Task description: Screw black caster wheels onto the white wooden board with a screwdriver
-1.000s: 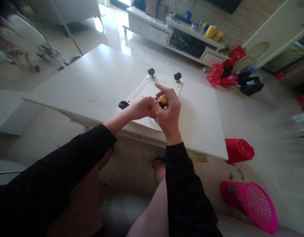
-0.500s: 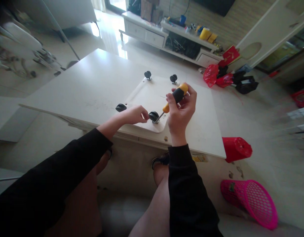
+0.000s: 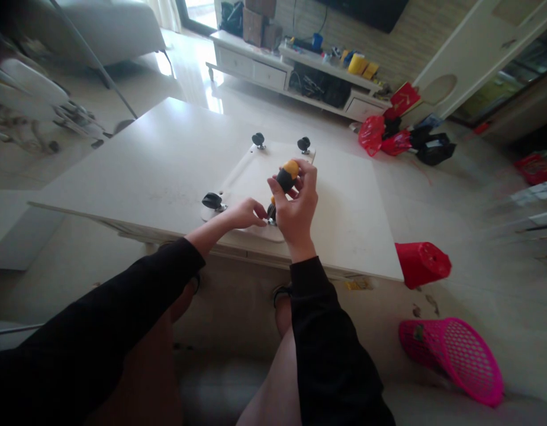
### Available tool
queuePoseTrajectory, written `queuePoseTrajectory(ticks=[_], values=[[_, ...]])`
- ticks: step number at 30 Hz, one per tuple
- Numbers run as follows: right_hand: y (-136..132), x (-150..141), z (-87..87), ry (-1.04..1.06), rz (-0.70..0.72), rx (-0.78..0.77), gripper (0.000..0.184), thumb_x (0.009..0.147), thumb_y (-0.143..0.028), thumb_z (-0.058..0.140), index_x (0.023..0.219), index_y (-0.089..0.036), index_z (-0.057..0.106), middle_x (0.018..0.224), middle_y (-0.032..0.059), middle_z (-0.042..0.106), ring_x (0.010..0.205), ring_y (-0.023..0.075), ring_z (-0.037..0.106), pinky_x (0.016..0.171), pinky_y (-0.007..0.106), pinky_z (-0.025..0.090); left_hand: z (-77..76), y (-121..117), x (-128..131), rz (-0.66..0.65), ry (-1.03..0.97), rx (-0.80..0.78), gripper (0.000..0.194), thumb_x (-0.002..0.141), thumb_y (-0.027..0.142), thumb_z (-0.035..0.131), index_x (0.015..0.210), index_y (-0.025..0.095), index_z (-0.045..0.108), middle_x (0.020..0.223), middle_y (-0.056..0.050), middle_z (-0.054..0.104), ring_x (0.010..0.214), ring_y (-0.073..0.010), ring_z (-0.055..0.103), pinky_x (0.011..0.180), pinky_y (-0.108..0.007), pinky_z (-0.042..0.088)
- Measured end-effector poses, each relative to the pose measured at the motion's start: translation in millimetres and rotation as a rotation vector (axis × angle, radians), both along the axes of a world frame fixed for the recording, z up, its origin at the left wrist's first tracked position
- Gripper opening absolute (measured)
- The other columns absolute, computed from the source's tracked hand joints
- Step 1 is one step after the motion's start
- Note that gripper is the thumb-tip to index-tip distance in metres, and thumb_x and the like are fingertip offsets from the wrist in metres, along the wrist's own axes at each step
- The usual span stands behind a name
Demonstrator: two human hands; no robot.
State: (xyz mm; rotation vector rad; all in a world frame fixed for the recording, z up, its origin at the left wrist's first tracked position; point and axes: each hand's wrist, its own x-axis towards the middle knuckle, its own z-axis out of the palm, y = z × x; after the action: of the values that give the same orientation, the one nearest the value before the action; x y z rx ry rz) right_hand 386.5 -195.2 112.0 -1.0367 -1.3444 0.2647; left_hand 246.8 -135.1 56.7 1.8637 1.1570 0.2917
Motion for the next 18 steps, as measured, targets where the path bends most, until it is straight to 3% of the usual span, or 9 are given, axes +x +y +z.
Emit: queuePoseTrajectory(ticks=[7,14,18], values=[[-2.0,-3.2,1.5,0.029,0.017,0.006,0.047,0.087,-0.041,0.078,0.124,-0.034,0.049,0.119,0.0008,0.059,0.11,0.0169,0.072,0.091,0.037,0.066,-5.5,-7.0,9.3,0.032,-0.013,-0.035,0.01,0.074,0.022,0.077,0.08,0.015,0.081,0.068,-0.002,0.071,0.066,-0.0146,0.06,0.062,-0.026,0.044],[-3.5,-2.8,2.9,0.011,-0.012,0.012,0.047,0.088,-0.042,0.076,0.124,-0.034,0.047,0.122,0.0019,0.057,0.112,0.018,0.071,0.091,0.039,0.066,-15.0,-4.8,11.3,-0.03,0.063,0.068,0.015,0.079,0.031,0.072,0.075,0.016,0.075,0.068,-0.003,0.069,0.065,-0.015,0.058,0.063,-0.027,0.042],[-3.7,-3.3,3.3,0.017,-0.035,0.016,0.046,0.088,-0.041,0.076,0.124,-0.033,0.048,0.123,0.0024,0.057,0.112,0.0179,0.071,0.091,0.038,0.066,-12.0,-4.8,11.5,-0.052,0.094,0.107,0.01,0.08,0.025,0.069,0.075,0.017,0.073,0.072,-0.004,0.071,0.067,-0.0159,0.06,0.064,-0.028,0.041]])
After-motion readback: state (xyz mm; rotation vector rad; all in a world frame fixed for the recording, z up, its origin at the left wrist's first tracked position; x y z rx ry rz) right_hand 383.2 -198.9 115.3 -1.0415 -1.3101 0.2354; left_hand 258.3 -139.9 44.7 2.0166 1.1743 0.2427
